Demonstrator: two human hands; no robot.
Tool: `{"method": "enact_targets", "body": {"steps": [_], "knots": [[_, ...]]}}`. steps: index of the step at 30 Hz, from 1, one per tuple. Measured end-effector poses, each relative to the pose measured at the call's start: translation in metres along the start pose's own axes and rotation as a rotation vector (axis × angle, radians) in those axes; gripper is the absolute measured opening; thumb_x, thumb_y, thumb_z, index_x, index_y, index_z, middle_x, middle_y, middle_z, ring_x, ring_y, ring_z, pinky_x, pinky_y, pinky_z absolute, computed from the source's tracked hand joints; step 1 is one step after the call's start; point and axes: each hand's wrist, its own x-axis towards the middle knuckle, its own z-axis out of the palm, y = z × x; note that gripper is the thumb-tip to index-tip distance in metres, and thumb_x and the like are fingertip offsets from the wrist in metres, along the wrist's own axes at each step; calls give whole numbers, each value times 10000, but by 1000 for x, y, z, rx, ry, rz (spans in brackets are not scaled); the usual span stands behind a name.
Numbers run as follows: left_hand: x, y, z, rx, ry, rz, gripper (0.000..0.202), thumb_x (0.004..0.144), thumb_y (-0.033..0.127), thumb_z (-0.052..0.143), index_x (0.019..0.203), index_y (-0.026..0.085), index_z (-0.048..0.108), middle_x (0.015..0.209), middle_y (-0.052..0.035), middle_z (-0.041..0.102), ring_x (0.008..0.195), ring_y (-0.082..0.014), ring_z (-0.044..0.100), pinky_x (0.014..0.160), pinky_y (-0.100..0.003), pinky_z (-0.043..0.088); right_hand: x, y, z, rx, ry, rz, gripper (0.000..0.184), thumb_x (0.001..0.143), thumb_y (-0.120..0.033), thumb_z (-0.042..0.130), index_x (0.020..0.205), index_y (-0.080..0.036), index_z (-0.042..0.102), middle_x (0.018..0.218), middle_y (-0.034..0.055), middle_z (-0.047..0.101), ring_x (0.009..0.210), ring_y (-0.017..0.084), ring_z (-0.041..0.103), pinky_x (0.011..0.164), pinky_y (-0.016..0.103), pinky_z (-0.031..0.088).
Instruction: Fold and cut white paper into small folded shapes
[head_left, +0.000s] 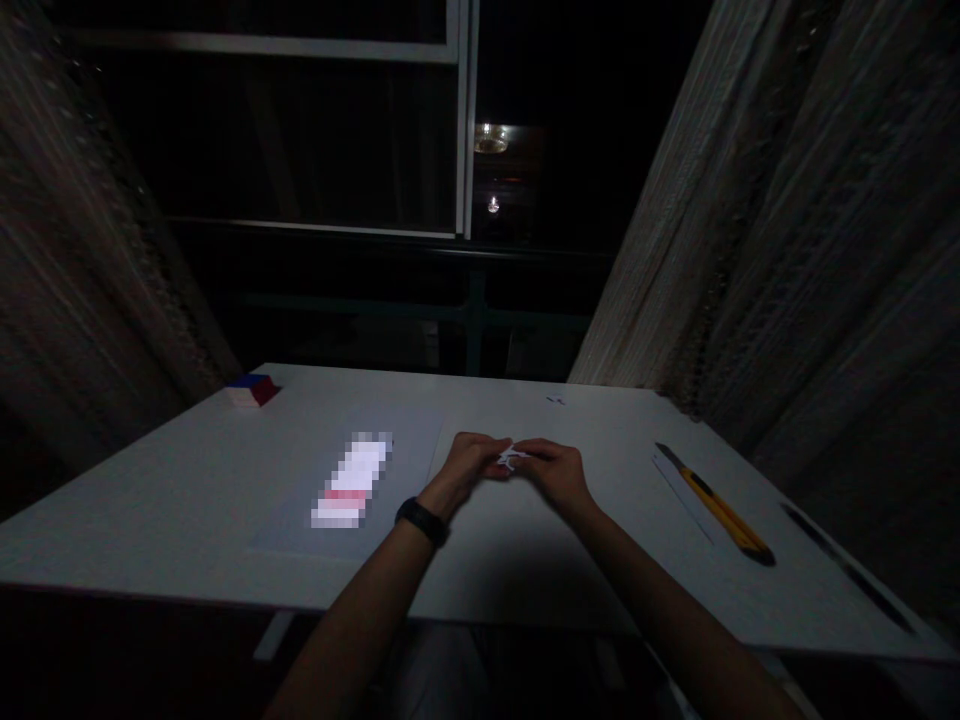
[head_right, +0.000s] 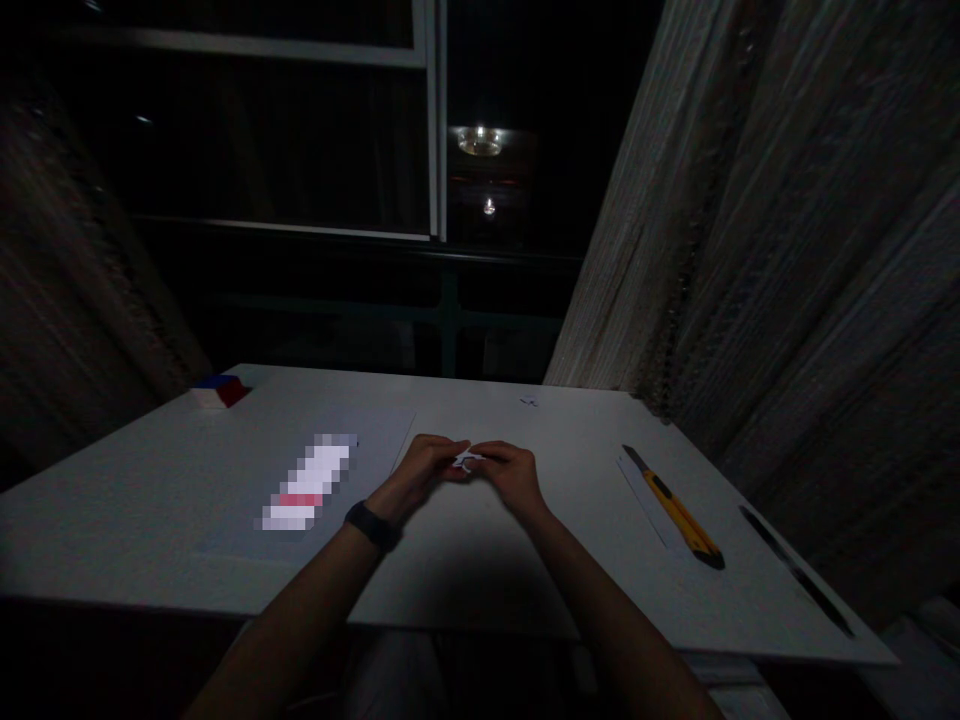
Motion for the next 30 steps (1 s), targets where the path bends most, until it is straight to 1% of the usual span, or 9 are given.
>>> {"method": "enact_targets", "body": {"steps": [5,10,13,18,23,27,30], "knots": [[0,-2,3,-14,19,29,367,541,391,784,507,82,588,489,5,495,473,-90,516,541,-266,528,0,3,3,36,28,-1,124,555,-310,754,644,-229,723,733,31,716,750,216,655,764,354,513],[-3,-1,6,-22,39,73,355,552,379,779,483,89,586,469,20,463,459,-76,488,527,-261,525,0,4,4,60,50,-2,106,559,-292,753,636,-227,718,730,27,715,741,209,655,756,348,509],[-4,-1,6,-35,34,79,342,563,374,774,500,82,608,479,12,476,467,-79,497,523,-256,520,-1,2,4,47,41,-13,103,580,-286,742,661,-226,723,751,28,714,751,206,654,760,346,507],[-3,-2,7,-64,35,80,328,566,376,775,580,71,657,533,-13,535,511,-96,535,538,-256,520,0,4,3,25,38,-26,89,596,-284,732,670,-235,724,764,23,711,771,204,650,772,346,508],[-3,-3,7,-76,53,92,335,537,374,791,554,70,651,510,-9,526,506,-101,530,557,-283,527,0,6,4,9,64,-45,59,606,-267,722,657,-239,726,799,22,711,797,198,648,801,339,500],[-2,-4,7,-82,40,106,338,542,375,789,592,63,669,546,-32,569,529,-112,549,580,-290,527,-1,6,6,2,92,-22,56,622,-281,707,652,-235,722,803,23,713,798,197,647,802,342,500],[-2,-5,8,-68,36,132,348,557,386,778,599,58,671,558,-44,585,529,-111,551,573,-277,517,-2,5,7,-4,123,-46,70,631,-294,700,656,-231,720,805,24,710,803,197,645,806,350,497]]}}
